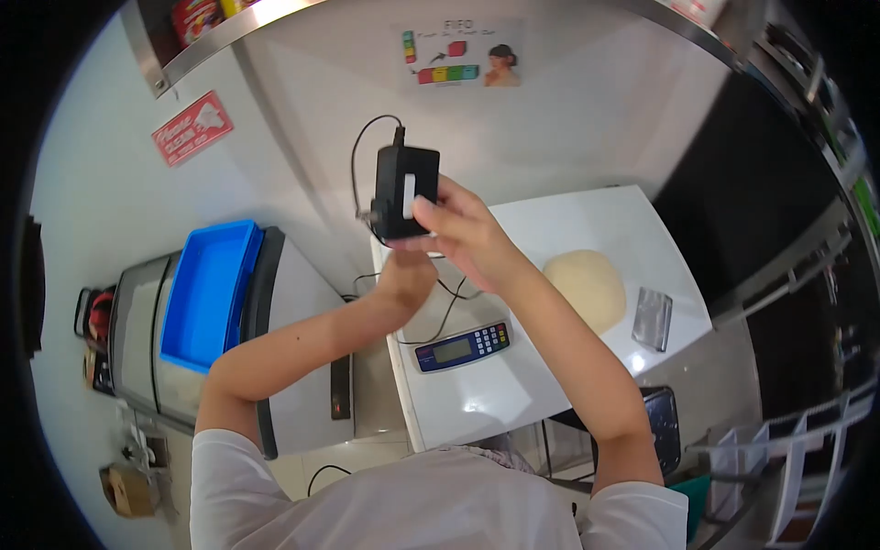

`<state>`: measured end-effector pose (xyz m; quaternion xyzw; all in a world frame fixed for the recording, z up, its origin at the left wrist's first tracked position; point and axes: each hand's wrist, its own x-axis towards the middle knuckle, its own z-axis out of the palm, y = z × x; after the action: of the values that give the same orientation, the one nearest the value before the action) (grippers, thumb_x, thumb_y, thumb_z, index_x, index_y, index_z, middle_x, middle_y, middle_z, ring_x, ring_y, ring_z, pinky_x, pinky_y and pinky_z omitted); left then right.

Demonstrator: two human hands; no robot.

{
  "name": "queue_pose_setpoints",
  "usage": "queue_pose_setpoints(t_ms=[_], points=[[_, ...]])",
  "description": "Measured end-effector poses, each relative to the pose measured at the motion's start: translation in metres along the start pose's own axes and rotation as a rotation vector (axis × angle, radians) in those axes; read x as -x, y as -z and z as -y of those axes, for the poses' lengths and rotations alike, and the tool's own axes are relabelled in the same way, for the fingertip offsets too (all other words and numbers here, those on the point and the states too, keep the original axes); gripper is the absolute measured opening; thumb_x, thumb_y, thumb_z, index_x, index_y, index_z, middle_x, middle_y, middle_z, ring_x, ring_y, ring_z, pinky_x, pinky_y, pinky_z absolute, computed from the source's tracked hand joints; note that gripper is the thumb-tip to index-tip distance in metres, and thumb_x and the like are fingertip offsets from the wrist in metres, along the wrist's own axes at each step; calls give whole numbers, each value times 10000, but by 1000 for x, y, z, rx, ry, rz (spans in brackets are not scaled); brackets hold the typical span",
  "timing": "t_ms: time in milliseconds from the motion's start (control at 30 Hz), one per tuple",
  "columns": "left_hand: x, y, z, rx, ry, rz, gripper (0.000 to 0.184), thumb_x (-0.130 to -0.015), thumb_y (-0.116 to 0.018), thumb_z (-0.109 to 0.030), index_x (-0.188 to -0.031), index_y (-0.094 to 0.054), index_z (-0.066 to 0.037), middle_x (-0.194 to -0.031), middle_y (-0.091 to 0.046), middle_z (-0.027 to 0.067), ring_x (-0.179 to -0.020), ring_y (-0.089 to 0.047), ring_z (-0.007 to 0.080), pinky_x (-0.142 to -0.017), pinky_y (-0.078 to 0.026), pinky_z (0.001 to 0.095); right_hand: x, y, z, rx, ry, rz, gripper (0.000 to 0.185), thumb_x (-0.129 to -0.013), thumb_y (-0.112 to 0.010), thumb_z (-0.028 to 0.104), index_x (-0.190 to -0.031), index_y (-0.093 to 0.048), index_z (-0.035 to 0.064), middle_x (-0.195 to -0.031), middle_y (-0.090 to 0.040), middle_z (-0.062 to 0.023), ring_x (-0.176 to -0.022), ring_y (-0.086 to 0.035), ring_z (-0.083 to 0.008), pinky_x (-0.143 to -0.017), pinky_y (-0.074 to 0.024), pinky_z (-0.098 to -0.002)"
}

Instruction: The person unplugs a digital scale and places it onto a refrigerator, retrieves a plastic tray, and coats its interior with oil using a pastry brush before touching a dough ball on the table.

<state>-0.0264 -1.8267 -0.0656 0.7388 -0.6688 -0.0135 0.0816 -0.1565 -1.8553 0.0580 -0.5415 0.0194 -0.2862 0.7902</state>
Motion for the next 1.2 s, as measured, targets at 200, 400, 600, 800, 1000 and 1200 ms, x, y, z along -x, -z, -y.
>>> queue_pose_setpoints(t_ms=[200, 400, 600, 800, 1000, 1200], points=[[8, 14, 38, 572, 36, 281, 148, -915, -428, -113, -986, -557, -97, -725, -570, 15, -626, -548, 183, -568, -442, 311, 71, 50, 0, 48, -275, 70, 630, -827, -607, 292, -1314, -367, -27, -1162, -551, -103, -1056, -547, -202, -920, -410, -326], [27, -35, 3, 1368, 443, 106, 80, -922, -432, -123, -927, -508, -101, -605, -463, -17, -498, -449, 139, -472, -385, 269, 111, 143, -87, 14, -554, -115, 499, -851, -590, 288, -1235, -462, -3, -1120, -564, -54, -1011, -528, -141, -894, -400, -308], [31, -99, -17, 937, 386, -273, 85, -885, -463, -83, -958, -506, -72, -636, -483, 27, -533, -482, 183, -493, -406, 296, 94, 198, -166, 338, -387, -422, 455, -841, -603, 366, -1117, -549, 7, -1152, -475, -67, -1069, -455, -203, -920, -365, -319], [27, -139, 2, 481, 304, -573, 141, -849, -494, -43, -989, -503, -43, -668, -503, 72, -567, -515, 228, -514, -426, 322, 70, 228, -190, 1231, -230, -458, 431, -782, -656, 404, -909, -612, -6, -1150, -416, -123, -995, -423, -288, -893, -368, -368], [47, -82, 19, 184, 139, -105, 417, -792, -578, -93, -1188, -461, -31, -857, -584, 132, -806, -583, 283, -754, -451, 357, 71, 246, -216, 1048, -265, -544, 536, -727, -712, 420, -994, -571, -23, -1136, -406, -165, -985, -421, -275, -865, -383, -368], [40, -143, 61, 471, 328, -685, 529, -780, -664, -220, -1204, -456, 18, -952, -547, 137, -854, -558, 252, -799, -433, 348, 65, 217, -176, 571, -696, -636, 935, -651, -743, 529, -1254, -352, -69, -1166, -457, -209, -1048, -493, -290, -871, -417, -368]])
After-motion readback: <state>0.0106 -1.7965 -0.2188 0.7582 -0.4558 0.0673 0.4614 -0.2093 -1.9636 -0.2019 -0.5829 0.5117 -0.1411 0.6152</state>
